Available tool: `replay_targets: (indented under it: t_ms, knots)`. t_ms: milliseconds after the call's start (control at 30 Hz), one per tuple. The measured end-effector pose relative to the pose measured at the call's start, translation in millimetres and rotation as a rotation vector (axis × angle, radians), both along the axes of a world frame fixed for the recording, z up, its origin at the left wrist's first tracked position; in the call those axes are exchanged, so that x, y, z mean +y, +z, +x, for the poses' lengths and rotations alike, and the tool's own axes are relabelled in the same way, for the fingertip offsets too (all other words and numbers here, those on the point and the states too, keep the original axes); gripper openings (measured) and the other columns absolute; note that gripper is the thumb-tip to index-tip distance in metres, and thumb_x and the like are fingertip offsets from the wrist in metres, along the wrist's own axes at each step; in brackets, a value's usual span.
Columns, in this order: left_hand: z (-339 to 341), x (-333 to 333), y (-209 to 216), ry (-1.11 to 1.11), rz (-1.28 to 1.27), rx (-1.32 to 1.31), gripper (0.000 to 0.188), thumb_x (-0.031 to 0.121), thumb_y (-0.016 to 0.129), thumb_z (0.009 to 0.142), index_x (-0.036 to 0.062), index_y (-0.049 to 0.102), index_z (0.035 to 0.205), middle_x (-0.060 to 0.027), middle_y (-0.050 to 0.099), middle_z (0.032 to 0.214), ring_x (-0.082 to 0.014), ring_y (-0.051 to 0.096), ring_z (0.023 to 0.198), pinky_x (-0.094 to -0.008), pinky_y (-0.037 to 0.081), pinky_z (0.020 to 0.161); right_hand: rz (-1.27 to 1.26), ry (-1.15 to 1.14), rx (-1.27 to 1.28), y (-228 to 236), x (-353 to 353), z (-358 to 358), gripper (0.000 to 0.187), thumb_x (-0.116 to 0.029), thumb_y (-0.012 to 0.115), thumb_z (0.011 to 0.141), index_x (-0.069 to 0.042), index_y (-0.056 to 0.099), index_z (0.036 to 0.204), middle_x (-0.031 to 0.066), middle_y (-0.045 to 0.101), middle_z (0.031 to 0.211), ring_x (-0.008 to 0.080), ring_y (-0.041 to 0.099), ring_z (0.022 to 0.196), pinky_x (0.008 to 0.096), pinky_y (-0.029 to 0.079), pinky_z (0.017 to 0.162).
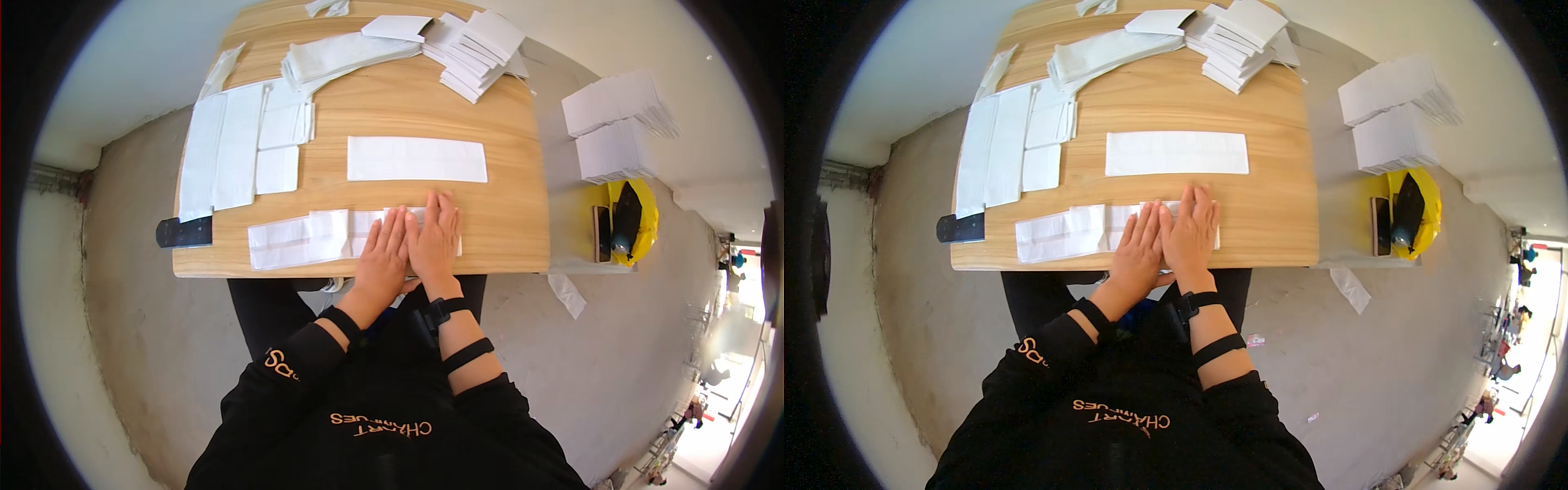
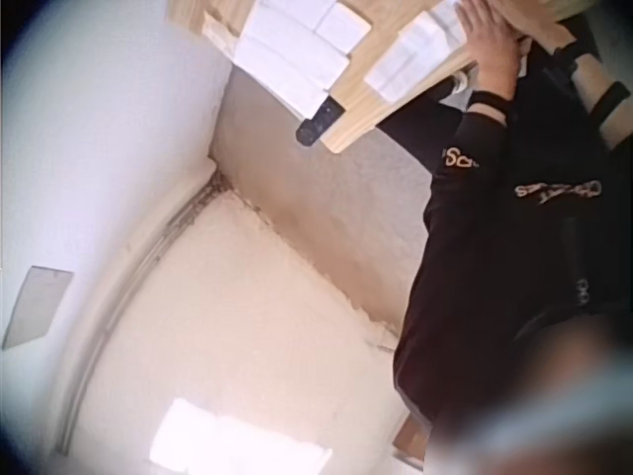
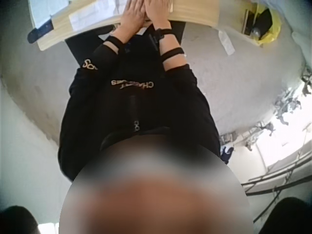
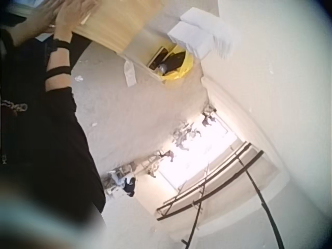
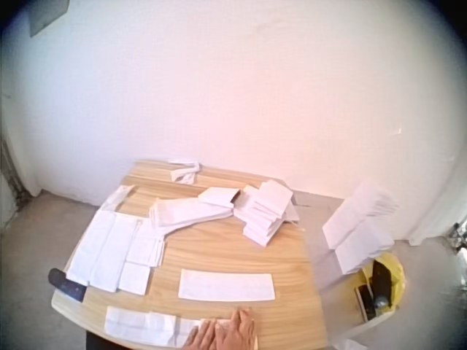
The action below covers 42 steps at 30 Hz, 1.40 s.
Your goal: Folding white fabric or material masks at a table.
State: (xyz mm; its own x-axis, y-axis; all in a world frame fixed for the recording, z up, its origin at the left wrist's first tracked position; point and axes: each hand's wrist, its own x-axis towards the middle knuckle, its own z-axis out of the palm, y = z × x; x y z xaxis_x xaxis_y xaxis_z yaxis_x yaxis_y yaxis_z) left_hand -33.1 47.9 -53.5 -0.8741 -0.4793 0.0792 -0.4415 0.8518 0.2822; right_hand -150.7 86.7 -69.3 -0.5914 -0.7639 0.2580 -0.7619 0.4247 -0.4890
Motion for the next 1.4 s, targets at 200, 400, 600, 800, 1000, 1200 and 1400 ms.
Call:
replay_targets:
  t_ms: [200,400,600,800,1000,1200,1400]
  knots:
    - [2,1,3,0.022,-0.015,-0.044,0.112,0.055,0.073,0.066,-0.0038,0.026,0.147,-0.0223,0.021,0.155,-0.0351,0.017,0.146,-0.045,0.016,0.118,0.076,0.024,0.002,3,0,0,0.059,-0.034,0.052,0.094,0.002,0.04,0.139,0.0169,0.038,0.139,0.0334,0.026,0.14,0.0495,0.017,0.116]
    - [20,-3,21,-0.073,0.149,0.107,0.083,0.035,0.074,0.075,-0.0059,0.039,0.138,-0.0252,0.035,0.146,-0.0381,0.033,0.137,-0.0452,0.028,0.113,0.104,0.017,0.017,-1,2,1,0.06,-0.035,0.054,0.093,0.002,0.04,0.138,0.0175,0.037,0.139,0.0333,0.026,0.139,0.0489,0.017,0.116]
    - [107,-43,47,0.443,0.153,0.346,0.035,0.017,0.074,0.076,0.0036,0.059,0.105,-0.0165,0.056,0.114,-0.0367,0.053,0.108,-0.0462,0.043,0.093,0.078,0.023,0.073,-4,4,-5,0.064,-0.035,0.06,0.089,0.003,0.041,0.138,0.0183,0.038,0.137,0.0341,0.028,0.138,0.0506,0.018,0.115]
    - [173,-76,21,0.929,-0.128,-0.049,0.031,0.025,0.071,0.08,0.0034,0.059,0.098,-0.0142,0.053,0.106,-0.0358,0.049,0.101,-0.0476,0.038,0.09,0.035,0.05,0.0,0,3,-6,0.062,-0.033,0.061,0.089,0.003,0.042,0.136,0.0183,0.039,0.134,0.0347,0.028,0.138,0.0513,0.019,0.115]
    - [177,-89,4,0.773,0.046,0.257,0.019,0.019,0.07,0.083,0.0037,0.059,0.084,-0.01,0.056,0.088,-0.0274,0.055,0.084,-0.0394,0.044,0.077,-0.258,0.033,-0.14,28,11,3,0.055,-0.021,0.067,0.084,0.003,0.048,0.129,0.0217,0.044,0.129,0.0382,0.036,0.129,0.0483,0.03,0.108]
    - [127,-66,57,0.811,0.407,0.684,0.02,0.012,0.069,0.087,0.0014,0.055,0.097,-0.0088,0.06,0.087,-0.0137,0.054,0.075,-0.0286,0.045,0.067,-0.31,0.322,-0.35,73,10,60,0.066,-0.019,0.078,0.071,0.0,0.049,0.127,0.0229,0.046,0.124,0.0407,0.044,0.117,0.0481,0.038,0.099]
    - [57,-19,116,0.407,0.566,0.745,0.06,0.006,0.073,0.079,0.0007,0.041,0.129,-0.0146,0.064,0.091,-0.0248,0.063,0.082,-0.0346,0.049,0.079,-0.463,0.175,-0.591,85,-6,87,0.059,-0.011,0.076,0.072,-0.001,0.051,0.124,0.0178,0.053,0.117,0.0334,0.052,0.109,0.041,0.043,0.093]
